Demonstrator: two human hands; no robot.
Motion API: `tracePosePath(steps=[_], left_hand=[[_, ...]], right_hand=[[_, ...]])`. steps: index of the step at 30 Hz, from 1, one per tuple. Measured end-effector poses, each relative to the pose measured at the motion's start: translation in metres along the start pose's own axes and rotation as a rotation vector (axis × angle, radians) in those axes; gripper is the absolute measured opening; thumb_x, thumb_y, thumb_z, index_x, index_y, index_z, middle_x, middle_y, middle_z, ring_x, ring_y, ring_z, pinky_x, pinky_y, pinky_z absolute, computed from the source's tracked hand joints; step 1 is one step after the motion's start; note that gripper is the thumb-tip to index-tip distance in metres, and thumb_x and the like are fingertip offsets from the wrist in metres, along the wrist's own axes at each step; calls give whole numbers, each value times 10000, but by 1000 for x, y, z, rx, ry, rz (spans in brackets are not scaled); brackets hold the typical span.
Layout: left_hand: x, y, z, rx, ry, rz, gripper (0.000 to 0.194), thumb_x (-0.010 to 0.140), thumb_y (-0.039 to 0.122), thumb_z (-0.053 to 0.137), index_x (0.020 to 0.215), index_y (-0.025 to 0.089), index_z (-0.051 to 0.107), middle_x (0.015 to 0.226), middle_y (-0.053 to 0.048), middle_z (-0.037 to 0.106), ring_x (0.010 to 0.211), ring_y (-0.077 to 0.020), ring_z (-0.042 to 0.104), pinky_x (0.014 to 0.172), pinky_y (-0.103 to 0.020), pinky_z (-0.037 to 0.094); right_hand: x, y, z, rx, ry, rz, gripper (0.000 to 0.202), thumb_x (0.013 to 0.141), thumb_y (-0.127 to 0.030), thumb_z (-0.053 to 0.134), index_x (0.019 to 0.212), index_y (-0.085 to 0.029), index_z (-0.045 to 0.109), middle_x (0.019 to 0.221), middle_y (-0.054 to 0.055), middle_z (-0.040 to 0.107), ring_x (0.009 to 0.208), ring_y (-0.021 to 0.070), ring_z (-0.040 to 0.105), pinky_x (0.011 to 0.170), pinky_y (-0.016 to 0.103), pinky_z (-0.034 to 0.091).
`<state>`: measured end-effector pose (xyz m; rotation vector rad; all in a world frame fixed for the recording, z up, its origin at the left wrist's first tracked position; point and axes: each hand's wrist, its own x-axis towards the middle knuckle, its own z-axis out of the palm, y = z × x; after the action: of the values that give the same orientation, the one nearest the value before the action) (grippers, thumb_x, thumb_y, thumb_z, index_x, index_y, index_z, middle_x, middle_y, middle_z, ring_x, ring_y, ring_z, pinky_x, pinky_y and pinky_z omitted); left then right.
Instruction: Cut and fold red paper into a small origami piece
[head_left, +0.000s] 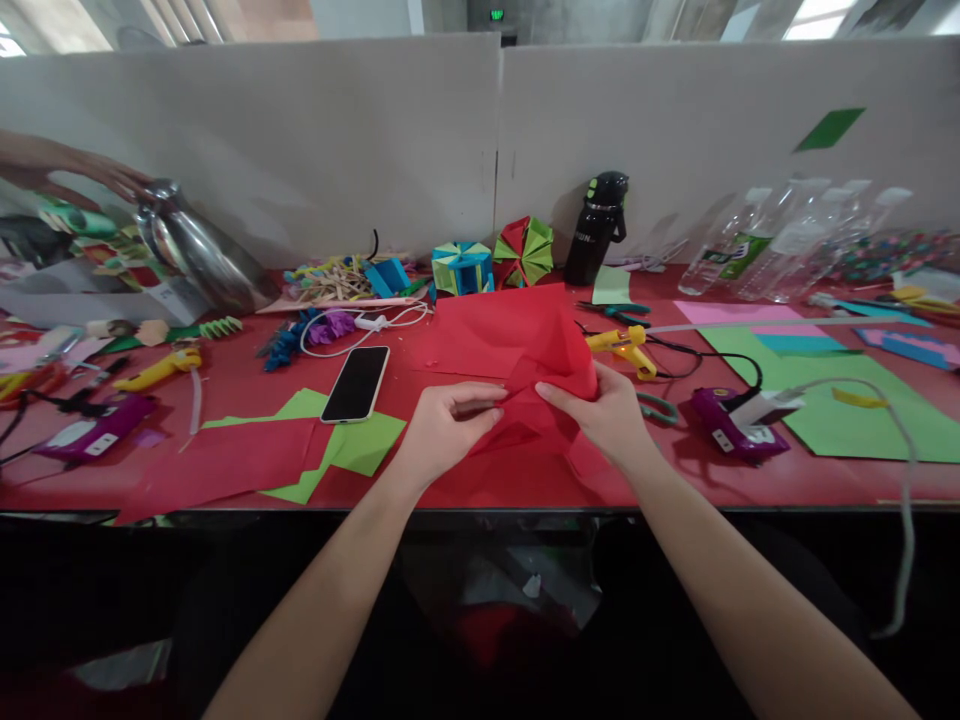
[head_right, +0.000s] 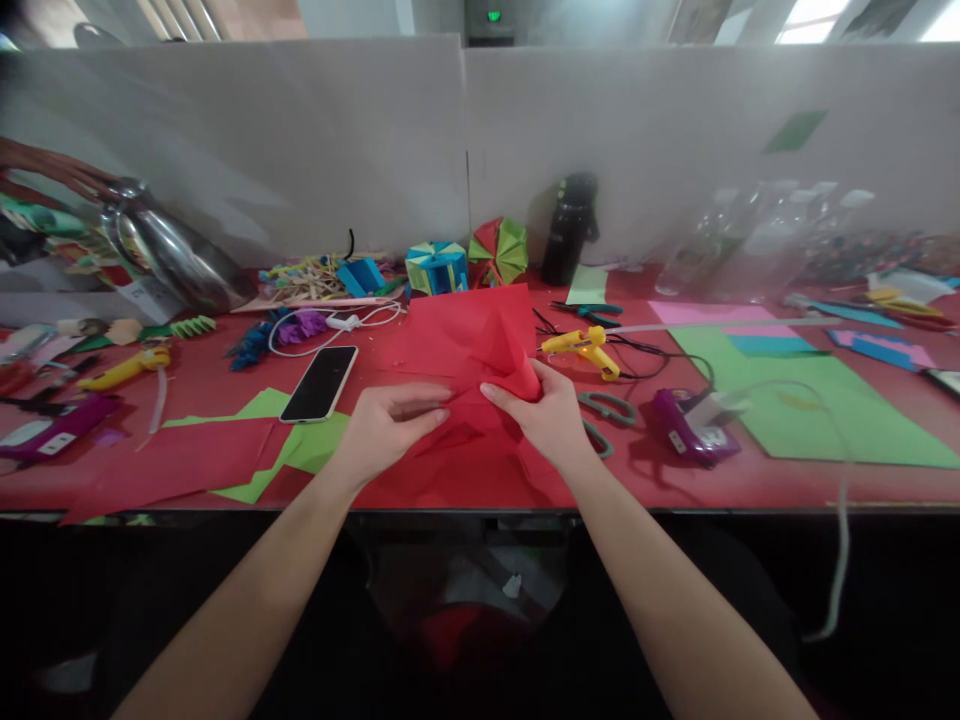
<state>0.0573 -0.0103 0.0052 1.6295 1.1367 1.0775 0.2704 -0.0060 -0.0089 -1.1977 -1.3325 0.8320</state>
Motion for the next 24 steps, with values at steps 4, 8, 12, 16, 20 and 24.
tracePosePath(steps=[4, 8, 12, 16, 20, 24], left_hand=[[-1, 2, 0, -18, -4, 14, 255, 751, 251, 772, 988, 157, 778, 1035, -74, 778, 988, -245, 734, 925, -344, 597], [-1, 4, 2, -20, 13, 1, 277, 716, 285, 814, 962, 161, 784, 1019, -72, 781, 978, -244, 736, 915, -331, 598], [1, 1, 4, -13, 66, 18, 206, 736, 297, 803, 895, 166, 791, 927, -58, 791, 906, -227, 748, 863, -309, 606], [1, -3, 5, -11, 73, 22, 167, 754, 293, 787, 866, 168, 785, 897, -51, 794, 878, -220, 752, 835, -298, 607], [1, -6, 6, -34, 77, 10, 163, 760, 291, 778, 864, 166, 775, 897, -56, 794, 884, -226, 753, 841, -311, 606], [1, -7, 6, -35, 76, 9, 147, 755, 275, 778, 855, 168, 772, 890, -56, 793, 872, -222, 753, 849, -317, 605]], right_hand=[[0, 0, 0, -27, 8, -25, 358, 684, -434, 830, 903, -172, 723, 855, 48, 734, 775, 220, 661, 720, 352, 551], [0, -1, 0, -61, 10, -45, 339, 691, -434, 824, 888, -180, 721, 848, 41, 735, 766, 214, 660, 707, 344, 551], [0, -1, 1, -58, 4, -53, 349, 687, -429, 828, 913, -184, 723, 848, 35, 733, 767, 208, 661, 719, 342, 553], [0, 0, 2, -33, -15, -48, 342, 691, -418, 829, 916, -185, 722, 858, 35, 736, 774, 206, 664, 720, 332, 554], [-1, -2, 1, -44, -17, -39, 336, 687, -421, 831, 897, -183, 719, 842, 34, 735, 757, 208, 666, 693, 326, 554], [-1, -3, 1, -55, -19, -27, 332, 690, -422, 828, 891, -183, 718, 849, 37, 739, 771, 217, 675, 692, 328, 557]])
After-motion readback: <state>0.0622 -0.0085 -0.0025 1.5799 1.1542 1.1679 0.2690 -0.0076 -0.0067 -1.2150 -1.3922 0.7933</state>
